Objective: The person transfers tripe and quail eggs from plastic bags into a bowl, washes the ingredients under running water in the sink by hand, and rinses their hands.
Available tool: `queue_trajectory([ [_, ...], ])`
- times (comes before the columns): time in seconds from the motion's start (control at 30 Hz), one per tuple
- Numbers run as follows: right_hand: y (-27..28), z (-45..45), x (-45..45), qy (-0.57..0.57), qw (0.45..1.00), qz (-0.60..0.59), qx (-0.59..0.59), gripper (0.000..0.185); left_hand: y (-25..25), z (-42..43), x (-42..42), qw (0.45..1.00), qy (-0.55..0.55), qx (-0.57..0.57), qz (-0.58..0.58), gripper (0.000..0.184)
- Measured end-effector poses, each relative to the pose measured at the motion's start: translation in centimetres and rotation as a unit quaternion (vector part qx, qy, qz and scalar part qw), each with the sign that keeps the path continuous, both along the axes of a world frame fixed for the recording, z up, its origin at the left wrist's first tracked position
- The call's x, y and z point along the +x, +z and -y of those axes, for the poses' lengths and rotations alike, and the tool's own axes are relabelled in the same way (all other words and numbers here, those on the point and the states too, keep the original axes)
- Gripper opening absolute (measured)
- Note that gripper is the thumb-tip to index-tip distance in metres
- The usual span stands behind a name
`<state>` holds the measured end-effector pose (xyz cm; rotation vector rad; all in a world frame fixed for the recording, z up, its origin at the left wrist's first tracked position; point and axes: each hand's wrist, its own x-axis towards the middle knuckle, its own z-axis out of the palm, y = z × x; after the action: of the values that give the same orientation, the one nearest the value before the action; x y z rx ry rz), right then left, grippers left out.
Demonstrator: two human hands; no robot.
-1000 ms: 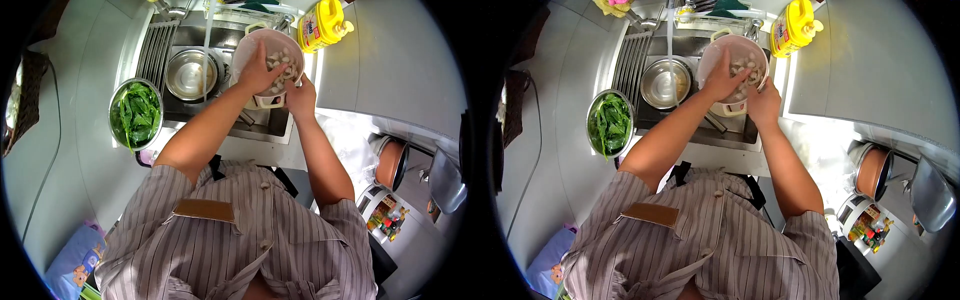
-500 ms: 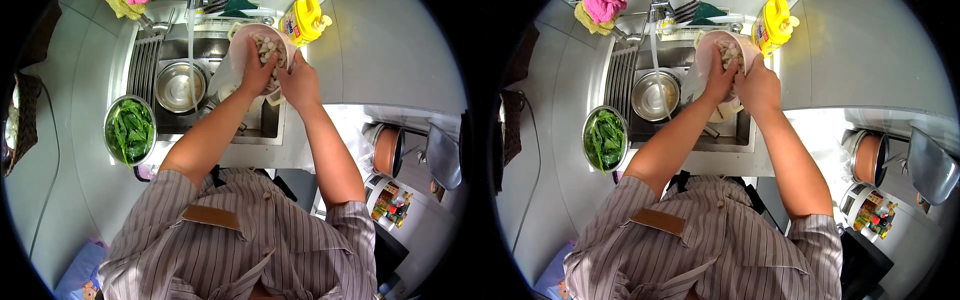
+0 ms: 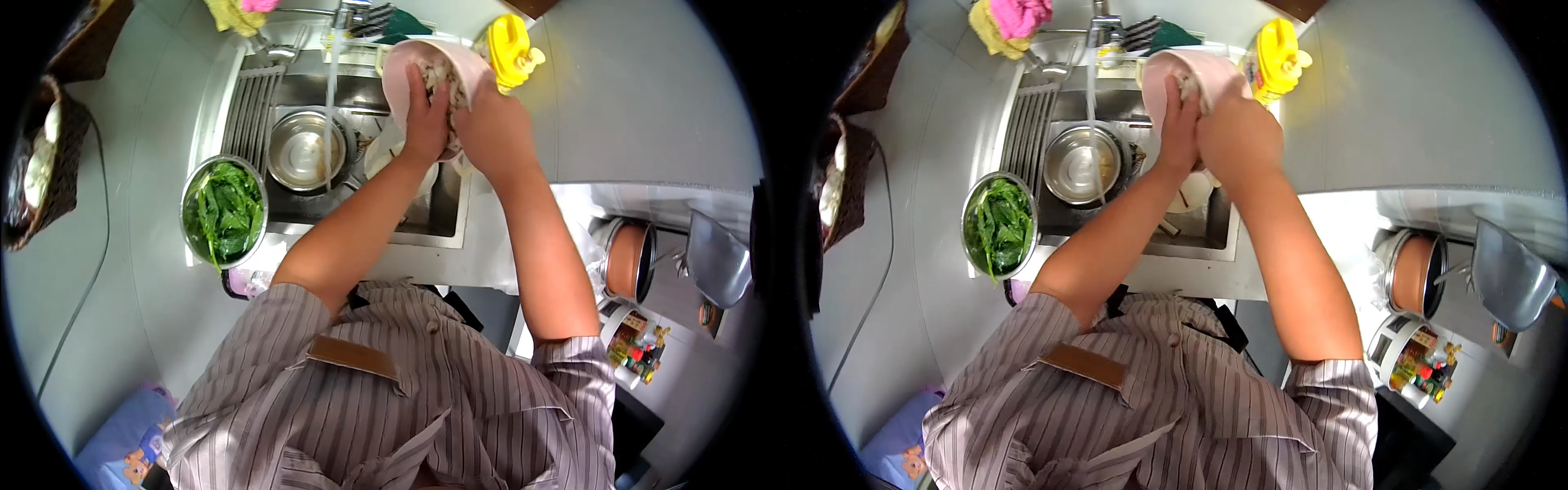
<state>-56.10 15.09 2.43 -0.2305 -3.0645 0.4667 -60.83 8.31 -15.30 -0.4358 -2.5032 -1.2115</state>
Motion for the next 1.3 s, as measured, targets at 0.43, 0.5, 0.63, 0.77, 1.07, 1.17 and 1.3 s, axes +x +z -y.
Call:
queue_trajectory([
  [0.43,-18.9,9.1,1.5,-0.140,0.752,0.202,-0.612,0.031,-1.0,17.9,-0.9,0.854,-0.123,-0.385,0.328,0.100],
  [0.5,-19.2,9.7,1.4,-0.139,0.761,0.214,-0.596,0.032,-0.9,19.2,-1.4,0.855,-0.124,-0.330,0.380,0.068],
  [0.63,-20.0,9.7,0.6,-0.101,0.795,0.208,-0.561,0.033,-3.1,18.9,-2.6,0.904,0.007,-0.302,0.302,0.031],
  [0.77,-21.2,8.5,0.2,-0.105,0.798,0.197,-0.560,0.034,-1.3,18.0,-2.2,0.882,-0.023,-0.280,0.380,0.048],
  [1.07,-19.3,8.4,0.9,-0.107,0.792,0.172,-0.576,0.029,-1.4,18.2,-0.8,0.865,-0.101,-0.399,0.287,0.093],
  [1.17,-18.8,8.6,1.1,-0.103,0.783,0.178,-0.587,0.020,-2.7,19.0,-2.8,0.870,-0.097,-0.357,0.324,0.085],
  [1.3,-18.0,8.1,1.0,-0.125,0.783,0.167,-0.586,0.029,2.0,17.7,-1.7,0.888,0.010,-0.268,0.373,0.062],
])
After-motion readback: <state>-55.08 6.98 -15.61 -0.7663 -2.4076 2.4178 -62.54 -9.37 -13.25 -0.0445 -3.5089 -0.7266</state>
